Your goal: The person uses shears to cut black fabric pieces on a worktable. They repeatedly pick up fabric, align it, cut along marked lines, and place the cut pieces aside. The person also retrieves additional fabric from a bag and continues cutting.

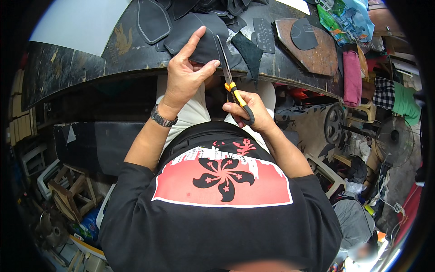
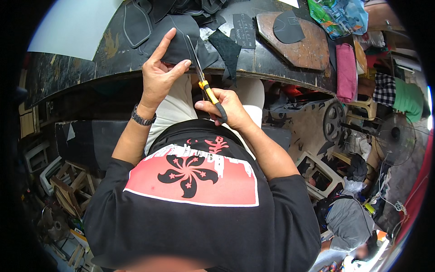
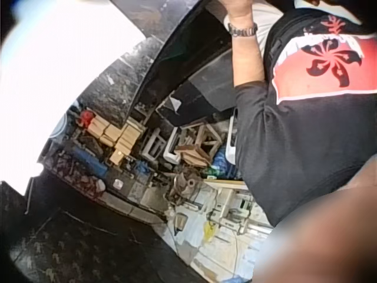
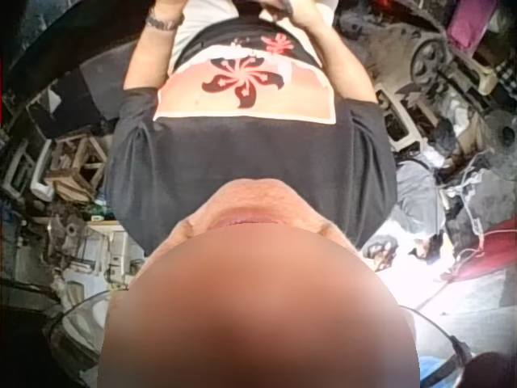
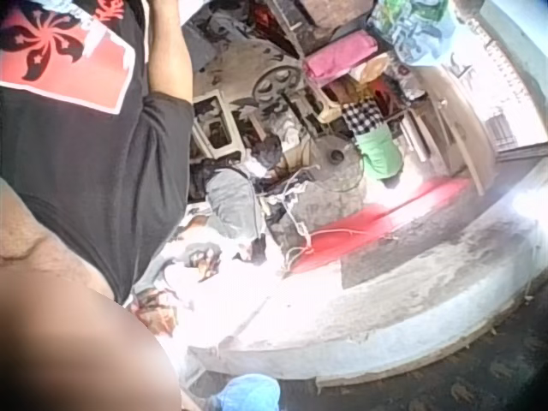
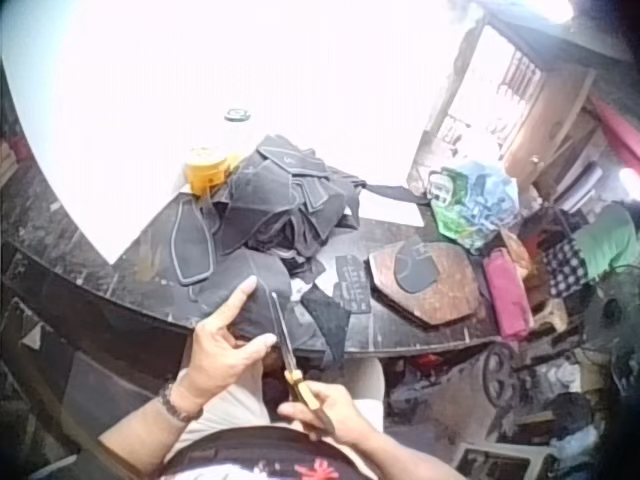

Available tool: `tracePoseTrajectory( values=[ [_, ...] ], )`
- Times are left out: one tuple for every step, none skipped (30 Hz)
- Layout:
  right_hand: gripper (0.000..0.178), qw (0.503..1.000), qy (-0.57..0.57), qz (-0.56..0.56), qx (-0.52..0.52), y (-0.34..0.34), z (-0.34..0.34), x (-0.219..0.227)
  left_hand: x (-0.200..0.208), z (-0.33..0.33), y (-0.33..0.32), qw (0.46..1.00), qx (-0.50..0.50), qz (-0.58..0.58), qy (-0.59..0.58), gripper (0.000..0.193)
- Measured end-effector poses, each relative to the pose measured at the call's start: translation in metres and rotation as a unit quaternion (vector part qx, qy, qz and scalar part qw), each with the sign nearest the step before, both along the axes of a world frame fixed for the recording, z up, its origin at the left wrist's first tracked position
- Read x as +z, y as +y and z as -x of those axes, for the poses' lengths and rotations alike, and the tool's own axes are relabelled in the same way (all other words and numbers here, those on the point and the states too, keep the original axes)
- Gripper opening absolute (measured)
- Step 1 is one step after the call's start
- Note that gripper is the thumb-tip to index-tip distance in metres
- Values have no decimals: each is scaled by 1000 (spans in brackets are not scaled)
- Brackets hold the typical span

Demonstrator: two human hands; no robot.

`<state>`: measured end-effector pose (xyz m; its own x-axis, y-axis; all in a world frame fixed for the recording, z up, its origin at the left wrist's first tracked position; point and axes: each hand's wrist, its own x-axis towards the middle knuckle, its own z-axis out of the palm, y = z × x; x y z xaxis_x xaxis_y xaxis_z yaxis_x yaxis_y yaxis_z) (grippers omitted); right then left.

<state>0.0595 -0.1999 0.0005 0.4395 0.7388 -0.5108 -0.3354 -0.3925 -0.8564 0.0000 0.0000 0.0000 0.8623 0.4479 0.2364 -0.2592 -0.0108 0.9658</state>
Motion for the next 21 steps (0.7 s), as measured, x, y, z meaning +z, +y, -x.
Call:
tracePoseTrajectory(
  values=[
    [32,1000,16,0,2,-1,-1,0,0,1,0,1000,-5,8,-1,77],
    [31,999,33,-7,5,-1,-2,0,0,2,-1,1000,-11,16,-1,77],
    [32,998,50,-24,4,2,-2,-1,3,5,3,1000,-21,11,11,76],
    [32,997,66,-39,4,1,-5,-1,3,8,1,999,-32,15,21,75],
    [33,995,82,-54,3,0,-7,-1,2,9,0,998,-43,20,31,74],
    [35,995,79,-56,-1,-3,-10,-1,1,9,-3,999,-30,16,15,75],
    [36,992,110,-64,-6,-4,-12,-1,-1,10,-6,1000,-17,13,2,75],
    [36,993,103,-60,1,-5,-13,-1,-2,9,-8,1000,-5,8,-12,75],
    [37,994,95,-52,8,-5,-14,-2,-3,10,-4,1000,-7,8,-18,75],
    [36,994,94,-55,8,-7,-14,-2,-2,11,3,1000,-8,9,-24,75],
    [36,994,93,-54,7,-8,-13,-2,-2,12,10,999,-10,9,-30,75],
    [36,994,95,-54,7,-9,-12,-2,-2,11,15,996,4,85,-39,73],
    [35,994,97,-53,8,-9,-11,-3,-2,10,21,994,31,97,-32,69],
    [34,993,101,-52,9,-8,-9,-4,-2,7,25,996,33,83,-15,66],
    [34,993,105,-52,12,-7,-7,-5,-2,6,28,997,37,68,7,63],
    [32,993,110,-38,7,-5,-5,-6,-2,6,29,999,30,41,9,61],
    [32,994,104,-44,10,-5,-5,-6,-1,6,28,999,24,14,15,59],
    [32,994,101,-50,9,-4,-5,-6,-1,5,28,999,19,-14,24,57],
    [32,993,101,-55,7,-4,-5,-7,0,5,27,999,21,-28,19,57],
    [32,994,92,-56,13,-4,-6,-7,0,5,25,999,24,-44,17,57],
    [32,995,87,-55,17,-4,-7,-7,0,5,24,998,27,-62,13,57]
  ],
)
